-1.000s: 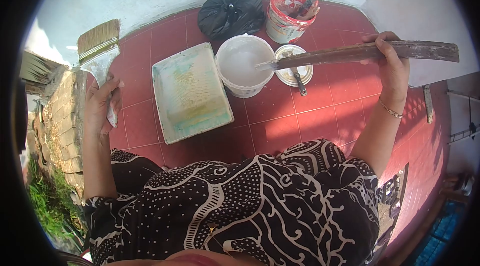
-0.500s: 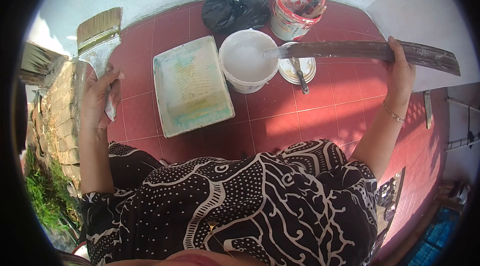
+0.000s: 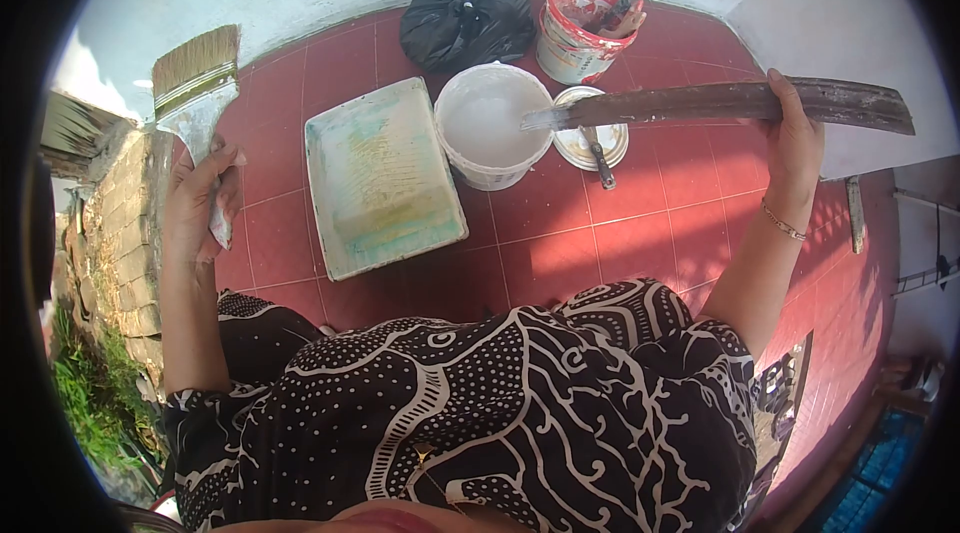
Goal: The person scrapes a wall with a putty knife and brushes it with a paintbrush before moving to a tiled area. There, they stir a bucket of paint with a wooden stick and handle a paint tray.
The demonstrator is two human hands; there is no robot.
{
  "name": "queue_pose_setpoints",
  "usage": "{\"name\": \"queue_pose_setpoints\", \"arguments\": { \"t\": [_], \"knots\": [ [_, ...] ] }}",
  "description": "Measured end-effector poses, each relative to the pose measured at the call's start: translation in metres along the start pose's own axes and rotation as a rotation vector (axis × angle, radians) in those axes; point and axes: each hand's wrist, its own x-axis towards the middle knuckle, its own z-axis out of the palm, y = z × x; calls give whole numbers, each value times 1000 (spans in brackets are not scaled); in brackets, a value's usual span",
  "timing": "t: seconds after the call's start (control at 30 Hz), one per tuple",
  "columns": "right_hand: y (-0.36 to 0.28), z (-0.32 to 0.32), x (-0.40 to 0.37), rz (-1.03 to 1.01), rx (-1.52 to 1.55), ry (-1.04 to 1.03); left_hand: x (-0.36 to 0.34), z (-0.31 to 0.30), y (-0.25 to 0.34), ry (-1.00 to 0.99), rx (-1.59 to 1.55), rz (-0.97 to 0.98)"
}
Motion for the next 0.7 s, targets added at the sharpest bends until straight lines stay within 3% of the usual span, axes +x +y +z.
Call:
{"name": "queue_pose_setpoints", "arguments": {
  "t": [0.7],
  "knots": [
    [10, -1, 1, 4, -35, 36, 2, 0, -1, 14, 18, -3]
  ]
}}
